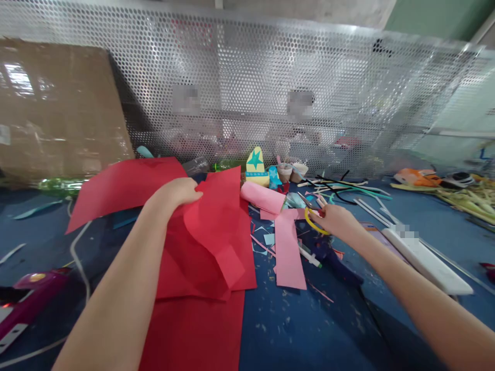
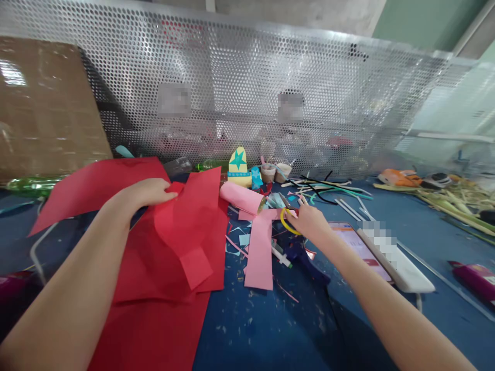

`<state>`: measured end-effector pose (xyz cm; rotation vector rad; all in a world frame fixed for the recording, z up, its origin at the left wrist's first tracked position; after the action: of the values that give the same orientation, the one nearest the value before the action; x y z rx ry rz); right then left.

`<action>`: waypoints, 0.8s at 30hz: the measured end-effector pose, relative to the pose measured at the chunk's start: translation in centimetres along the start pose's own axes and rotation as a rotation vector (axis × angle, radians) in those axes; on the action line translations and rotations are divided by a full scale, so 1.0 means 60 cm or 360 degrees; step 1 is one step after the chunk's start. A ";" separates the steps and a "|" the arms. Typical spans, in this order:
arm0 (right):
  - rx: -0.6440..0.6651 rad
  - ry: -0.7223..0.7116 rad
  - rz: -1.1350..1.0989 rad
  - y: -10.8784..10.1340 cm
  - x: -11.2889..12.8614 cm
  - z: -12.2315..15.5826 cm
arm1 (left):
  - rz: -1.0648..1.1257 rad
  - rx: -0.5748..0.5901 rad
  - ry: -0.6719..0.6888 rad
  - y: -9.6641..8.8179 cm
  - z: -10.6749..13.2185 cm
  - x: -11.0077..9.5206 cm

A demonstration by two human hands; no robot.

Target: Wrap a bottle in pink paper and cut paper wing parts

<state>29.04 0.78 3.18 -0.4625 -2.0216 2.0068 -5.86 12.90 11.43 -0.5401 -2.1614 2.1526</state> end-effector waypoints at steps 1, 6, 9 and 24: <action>0.0002 -0.0010 0.0003 0.000 0.007 -0.007 | 0.0107 0.0003 0.0018 -0.003 0.006 -0.006; 0.0016 -0.0021 0.0036 0.001 0.039 -0.035 | 0.1499 0.0423 0.0216 0.008 0.047 -0.070; 0.0051 -0.0023 0.0072 0.002 0.054 -0.043 | 0.2125 0.0773 0.0541 0.016 0.072 -0.122; -0.0057 -0.0346 0.0189 -0.004 0.055 -0.087 | 0.1106 0.0682 0.0674 0.179 0.107 -0.197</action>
<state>28.06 6.87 3.36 -0.3952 -2.2079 2.1783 5.78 3.21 3.26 -1.6951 -1.3447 2.3730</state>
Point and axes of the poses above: each hand's wrist, its own z-axis away from the middle knuckle, its own y-axis out of the palm, x = y × z, the point moved 3 cm from there along -z, towards the middle knuckle, and after that the axes turned 3 degrees about z, right-handed, at the moved point
